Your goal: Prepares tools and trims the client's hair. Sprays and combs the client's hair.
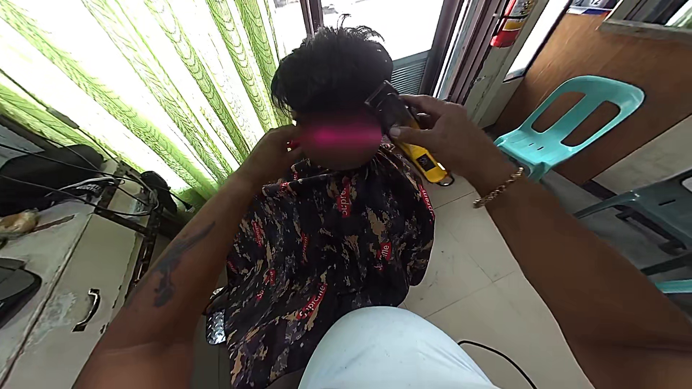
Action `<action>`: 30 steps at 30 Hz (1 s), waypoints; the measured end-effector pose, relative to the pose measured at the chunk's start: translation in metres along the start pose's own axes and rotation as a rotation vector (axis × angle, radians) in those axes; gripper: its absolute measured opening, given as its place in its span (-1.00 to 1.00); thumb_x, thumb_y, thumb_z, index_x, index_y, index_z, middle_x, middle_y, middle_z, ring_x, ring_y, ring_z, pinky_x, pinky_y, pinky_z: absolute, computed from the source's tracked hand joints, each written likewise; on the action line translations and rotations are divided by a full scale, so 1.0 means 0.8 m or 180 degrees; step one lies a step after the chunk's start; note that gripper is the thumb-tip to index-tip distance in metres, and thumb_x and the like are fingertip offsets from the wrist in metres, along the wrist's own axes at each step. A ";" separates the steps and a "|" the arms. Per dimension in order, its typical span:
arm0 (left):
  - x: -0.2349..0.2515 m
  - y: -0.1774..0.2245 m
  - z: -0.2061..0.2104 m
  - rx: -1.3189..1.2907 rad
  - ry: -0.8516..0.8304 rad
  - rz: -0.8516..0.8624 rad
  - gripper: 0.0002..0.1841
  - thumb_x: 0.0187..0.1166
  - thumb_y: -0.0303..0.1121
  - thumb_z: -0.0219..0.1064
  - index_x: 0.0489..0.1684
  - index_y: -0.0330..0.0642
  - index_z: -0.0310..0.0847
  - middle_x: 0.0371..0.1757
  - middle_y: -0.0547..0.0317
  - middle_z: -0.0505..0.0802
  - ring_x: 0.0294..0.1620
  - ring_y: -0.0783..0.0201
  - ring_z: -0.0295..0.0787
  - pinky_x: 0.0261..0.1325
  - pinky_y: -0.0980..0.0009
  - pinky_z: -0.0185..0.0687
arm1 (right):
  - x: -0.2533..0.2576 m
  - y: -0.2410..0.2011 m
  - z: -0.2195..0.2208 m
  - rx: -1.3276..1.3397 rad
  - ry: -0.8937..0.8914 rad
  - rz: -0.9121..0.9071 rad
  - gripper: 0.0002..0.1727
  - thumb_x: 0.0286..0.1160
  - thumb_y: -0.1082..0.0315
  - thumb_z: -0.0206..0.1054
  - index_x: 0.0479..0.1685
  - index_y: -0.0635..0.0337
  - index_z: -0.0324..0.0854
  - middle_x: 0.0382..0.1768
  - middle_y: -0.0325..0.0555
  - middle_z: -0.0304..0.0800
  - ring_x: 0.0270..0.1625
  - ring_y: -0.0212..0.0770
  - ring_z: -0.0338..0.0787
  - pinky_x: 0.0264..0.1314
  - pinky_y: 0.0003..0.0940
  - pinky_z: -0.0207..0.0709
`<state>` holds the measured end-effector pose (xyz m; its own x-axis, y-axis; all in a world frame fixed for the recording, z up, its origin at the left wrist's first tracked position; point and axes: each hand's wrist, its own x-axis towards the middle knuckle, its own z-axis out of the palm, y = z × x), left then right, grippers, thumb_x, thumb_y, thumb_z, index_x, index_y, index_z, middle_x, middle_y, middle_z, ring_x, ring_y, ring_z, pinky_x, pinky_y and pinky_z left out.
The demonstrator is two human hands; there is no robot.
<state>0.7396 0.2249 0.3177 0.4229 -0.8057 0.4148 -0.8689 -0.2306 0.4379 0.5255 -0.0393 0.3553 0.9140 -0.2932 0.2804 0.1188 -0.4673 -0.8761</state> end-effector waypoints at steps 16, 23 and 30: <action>0.012 -0.005 0.011 0.0905 0.1319 0.0893 -0.75 0.73 -0.27 0.31 0.19 -0.09 0.82 -0.15 -0.07 0.83 0.03 -0.03 0.73 0.51 -0.09 0.29 | 0.009 0.010 0.028 0.0028 -0.0140 0.0399 -0.32 0.45 0.36 0.54 0.63 0.12 0.45 0.08 0.06 0.85 -0.17 -0.11 0.93 -0.08 -0.22 0.87; 0.013 -0.001 0.009 0.0970 0.1347 0.0898 -0.75 0.73 -0.26 0.32 0.19 -0.08 0.83 -0.16 -0.06 0.83 0.04 -0.03 0.73 0.52 -0.10 0.28 | 0.016 -0.011 0.040 -0.0105 -0.0174 0.0098 -0.34 0.48 0.31 0.53 0.62 0.07 0.46 0.05 -0.02 0.86 -0.15 -0.20 0.93 -0.03 -0.27 0.86; 0.013 0.005 0.006 0.1038 0.1349 0.0916 -0.75 0.72 -0.27 0.32 0.18 -0.07 0.83 -0.13 -0.05 0.85 0.09 -0.03 0.75 0.53 -0.10 0.30 | 0.004 0.026 0.024 0.0604 -0.0090 0.0471 -0.35 0.49 0.39 0.50 0.62 0.11 0.45 0.12 0.06 0.83 -0.16 -0.06 0.93 -0.11 -0.21 0.88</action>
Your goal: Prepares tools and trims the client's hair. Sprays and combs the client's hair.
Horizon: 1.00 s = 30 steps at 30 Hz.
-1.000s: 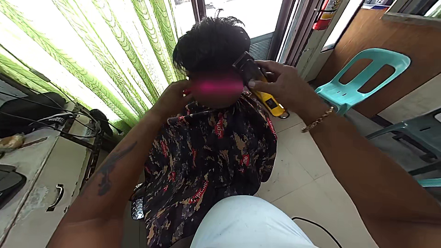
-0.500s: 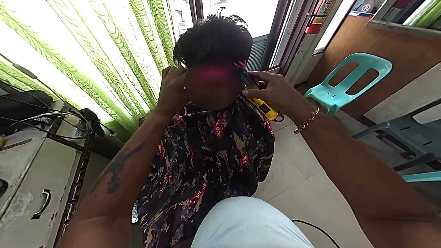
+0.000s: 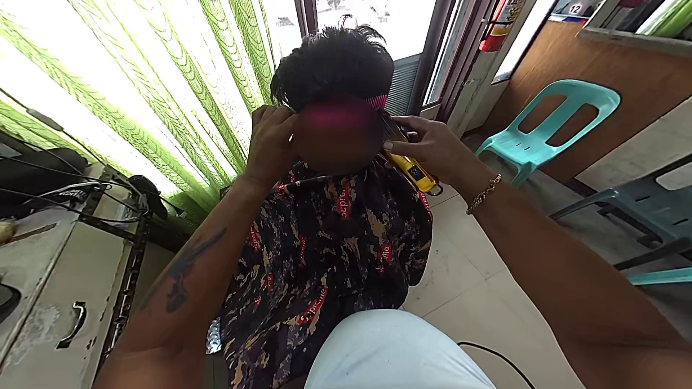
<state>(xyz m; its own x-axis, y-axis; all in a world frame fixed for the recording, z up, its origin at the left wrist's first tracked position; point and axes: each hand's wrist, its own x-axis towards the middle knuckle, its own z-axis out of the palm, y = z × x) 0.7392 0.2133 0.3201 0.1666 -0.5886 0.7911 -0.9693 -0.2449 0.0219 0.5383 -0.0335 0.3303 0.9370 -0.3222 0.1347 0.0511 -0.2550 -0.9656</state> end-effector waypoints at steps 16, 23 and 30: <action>0.011 0.012 -0.010 0.0207 -0.0024 0.0112 -0.75 0.72 -0.29 0.32 0.22 -0.06 0.82 -0.12 -0.06 0.84 0.09 -0.04 0.73 0.50 -0.10 0.28 | 0.010 -0.008 -0.007 0.0520 -0.0270 -0.0136 -0.38 0.52 0.43 0.47 0.61 0.18 0.44 0.11 0.12 0.83 -0.11 -0.02 0.93 -0.06 -0.18 0.88; 0.016 0.022 -0.024 0.0294 -0.0550 0.0011 -0.73 0.73 -0.25 0.30 0.20 -0.12 0.81 -0.12 -0.11 0.84 0.08 -0.10 0.75 0.51 -0.18 0.30 | 0.007 0.000 -0.013 0.0665 -0.0258 -0.0286 -0.36 0.53 0.43 0.45 0.65 0.13 0.42 0.12 0.09 0.83 -0.10 -0.04 0.92 -0.04 -0.17 0.87; 0.042 0.032 -0.035 0.0581 -0.0630 0.0172 -0.74 0.73 -0.28 0.29 0.22 -0.10 0.80 -0.17 -0.09 0.81 0.06 -0.10 0.73 0.52 -0.15 0.28 | 0.011 0.035 -0.034 0.1174 -0.0378 0.0067 -0.46 0.59 0.47 0.38 0.58 0.17 0.46 0.08 0.15 0.83 -0.16 0.00 0.92 -0.08 -0.15 0.87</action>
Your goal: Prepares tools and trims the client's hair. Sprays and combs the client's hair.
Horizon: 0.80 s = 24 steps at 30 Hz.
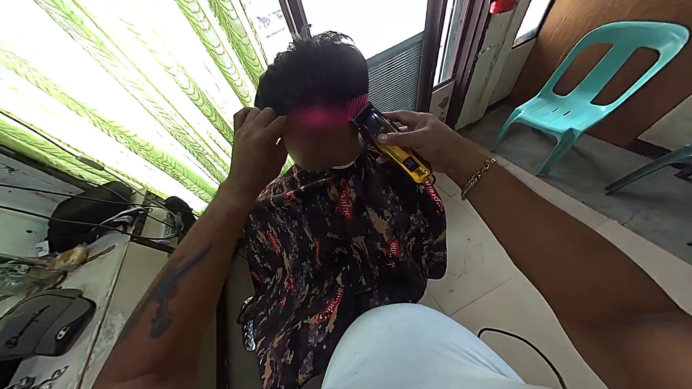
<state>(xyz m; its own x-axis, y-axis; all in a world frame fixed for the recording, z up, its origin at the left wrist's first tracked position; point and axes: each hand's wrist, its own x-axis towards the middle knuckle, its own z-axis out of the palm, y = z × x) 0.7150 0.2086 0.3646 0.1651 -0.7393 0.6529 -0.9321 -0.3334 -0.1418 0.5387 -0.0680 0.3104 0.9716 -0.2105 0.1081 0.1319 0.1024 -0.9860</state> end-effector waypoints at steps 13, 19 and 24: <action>-0.044 0.018 0.025 -0.0922 0.0137 -0.0953 -0.67 0.74 -0.27 0.27 0.32 -0.20 0.74 0.10 -0.14 0.84 0.24 -0.01 0.72 0.44 -0.02 0.51 | -0.017 -0.056 0.022 -0.0690 0.0021 -0.0585 -0.33 0.55 0.42 0.42 0.70 0.11 0.36 0.17 0.06 0.82 -0.06 -0.06 0.92 -0.01 -0.19 0.88; -0.090 0.003 0.085 -0.2734 -0.0529 -0.2041 -0.69 0.67 -0.30 0.39 0.30 -0.15 0.73 0.08 0.15 0.88 -0.01 0.43 0.80 0.16 0.35 0.72 | -0.035 -0.053 0.006 -0.1017 0.0325 -0.0197 -0.37 0.54 0.43 0.43 0.64 0.06 0.44 0.13 0.03 0.83 -0.08 -0.06 0.93 -0.04 -0.18 0.89; -0.075 -0.003 0.078 -0.2081 0.0038 -0.1430 -0.66 0.70 -0.22 0.33 0.31 -0.17 0.76 0.09 0.01 0.84 0.15 0.25 0.77 0.29 0.21 0.67 | -0.034 -0.066 0.022 -0.1519 0.0410 -0.0179 -0.37 0.49 0.38 0.49 0.61 0.03 0.48 0.11 -0.02 0.84 -0.11 -0.15 0.92 -0.07 -0.26 0.87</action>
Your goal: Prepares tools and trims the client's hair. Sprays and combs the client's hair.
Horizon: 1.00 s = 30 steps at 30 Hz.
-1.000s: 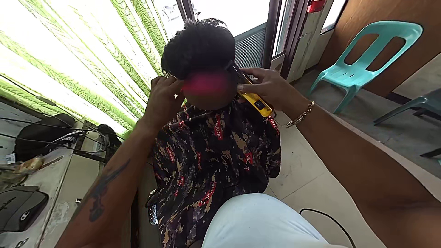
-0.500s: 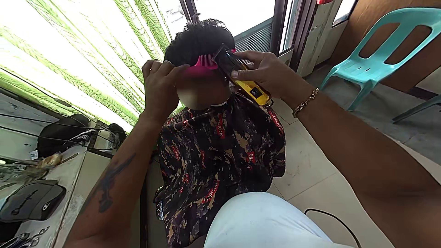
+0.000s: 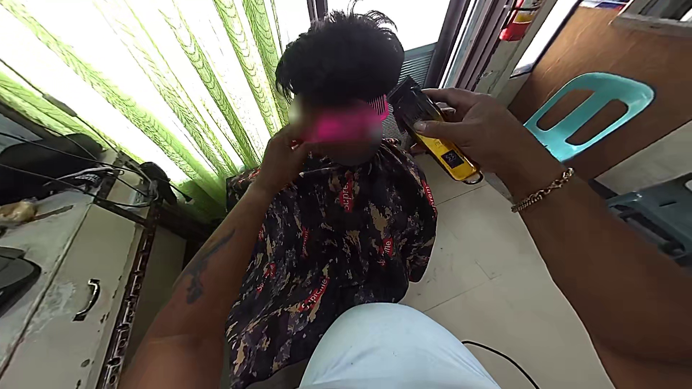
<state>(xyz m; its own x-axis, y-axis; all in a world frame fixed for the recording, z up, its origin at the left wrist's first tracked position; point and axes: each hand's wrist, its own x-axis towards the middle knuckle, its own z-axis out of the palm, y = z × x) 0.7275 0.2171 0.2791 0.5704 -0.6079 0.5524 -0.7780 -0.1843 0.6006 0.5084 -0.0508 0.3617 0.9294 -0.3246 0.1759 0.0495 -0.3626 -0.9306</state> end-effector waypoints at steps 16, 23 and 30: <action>0.018 -0.010 -0.005 0.0904 0.0847 0.1248 -0.75 0.71 -0.28 0.34 0.20 -0.06 0.84 -0.16 -0.07 0.84 0.08 -0.03 0.73 0.51 -0.08 0.29 | 0.028 -0.021 0.054 -0.1217 -0.0114 -0.0139 -0.35 0.45 0.20 0.56 0.57 0.04 0.52 0.10 -0.03 0.81 -0.07 -0.23 0.84 0.07 -0.21 0.74; 0.025 -0.002 -0.010 0.0305 0.0986 0.1039 -0.72 0.72 -0.31 0.32 0.23 -0.22 0.79 -0.02 -0.07 0.85 0.17 0.12 0.73 0.50 0.15 0.40 | 0.022 -0.036 0.091 -0.1868 -0.0202 -0.0480 -0.22 0.50 0.04 0.51 0.75 -0.12 0.35 0.21 0.02 0.80 0.14 -0.02 0.83 0.23 0.17 0.66; 0.028 0.059 -0.042 -0.0276 0.0272 0.0596 -0.66 0.87 -0.20 0.09 0.15 -0.21 0.74 -0.32 0.32 0.80 -0.36 0.53 0.69 -0.16 0.48 0.68 | -0.056 0.064 0.097 -0.0183 -0.1085 -0.0041 -0.27 0.44 0.22 0.55 0.69 -0.06 0.43 -0.01 -0.11 0.86 -0.16 -0.23 0.88 -0.08 -0.25 0.84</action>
<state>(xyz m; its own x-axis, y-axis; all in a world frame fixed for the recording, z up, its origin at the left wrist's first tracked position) 0.7126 0.2206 0.3391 0.4412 -0.5569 0.7037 -0.8490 -0.0049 0.5284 0.4975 0.0131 0.2812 0.9981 -0.0126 0.0610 0.0502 -0.4166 -0.9077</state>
